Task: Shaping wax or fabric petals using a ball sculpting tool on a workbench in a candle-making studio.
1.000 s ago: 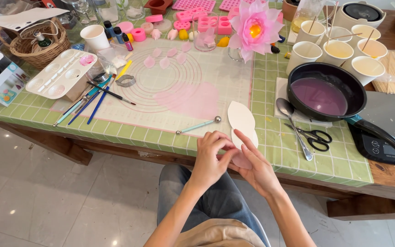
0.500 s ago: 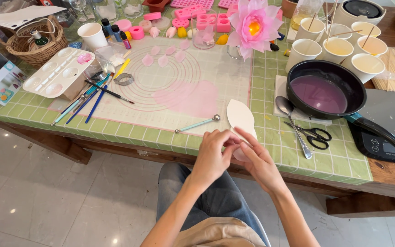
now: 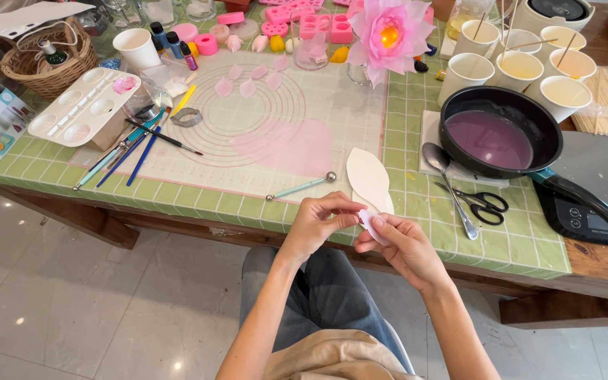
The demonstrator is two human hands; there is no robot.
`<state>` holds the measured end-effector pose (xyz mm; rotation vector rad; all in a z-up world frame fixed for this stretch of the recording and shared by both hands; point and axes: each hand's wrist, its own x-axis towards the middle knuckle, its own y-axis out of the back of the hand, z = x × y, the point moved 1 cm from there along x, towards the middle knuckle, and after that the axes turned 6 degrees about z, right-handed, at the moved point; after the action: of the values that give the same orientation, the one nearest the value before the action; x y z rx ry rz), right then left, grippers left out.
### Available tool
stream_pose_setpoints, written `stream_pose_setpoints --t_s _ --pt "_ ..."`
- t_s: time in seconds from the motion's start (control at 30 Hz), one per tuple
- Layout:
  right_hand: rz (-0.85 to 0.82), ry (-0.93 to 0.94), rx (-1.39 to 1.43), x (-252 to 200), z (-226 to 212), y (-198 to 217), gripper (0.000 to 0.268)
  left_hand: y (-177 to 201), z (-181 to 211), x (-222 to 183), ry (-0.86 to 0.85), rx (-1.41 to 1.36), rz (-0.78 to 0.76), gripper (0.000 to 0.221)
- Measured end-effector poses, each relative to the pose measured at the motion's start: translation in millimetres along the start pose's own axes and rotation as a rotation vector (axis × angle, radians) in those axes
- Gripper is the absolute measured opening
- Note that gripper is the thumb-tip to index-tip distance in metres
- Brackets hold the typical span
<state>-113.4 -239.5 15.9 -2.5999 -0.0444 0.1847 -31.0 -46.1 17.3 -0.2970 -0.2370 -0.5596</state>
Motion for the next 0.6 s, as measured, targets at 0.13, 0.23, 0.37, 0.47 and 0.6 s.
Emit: stream_pose_setpoints --t_s 0.13,0.23,0.37,0.47,0.6 --pt "0.004 -0.006 -0.040 -1 1 -2 0.028 -5 10 0 -0.023 -0.014 -0.014 0.020" --pt "0.020 -0.022 -0.062 -3 1 -3 0.028 -8 19 0 -0.007 0.039 -0.002 0.022" --pt "0.028 -0.017 -0.123 -5 -2 -5 0.029 -7 21 -2 -0.041 0.068 -0.019 0.018" --pt "0.034 -0.004 -0.144 -7 -1 -6 0.029 -6 19 -4 -0.031 0.078 -0.007 0.017" --pt "0.049 0.009 -0.128 -7 0 -5 0.031 -4 19 -3 0.041 -0.037 -0.005 0.022"
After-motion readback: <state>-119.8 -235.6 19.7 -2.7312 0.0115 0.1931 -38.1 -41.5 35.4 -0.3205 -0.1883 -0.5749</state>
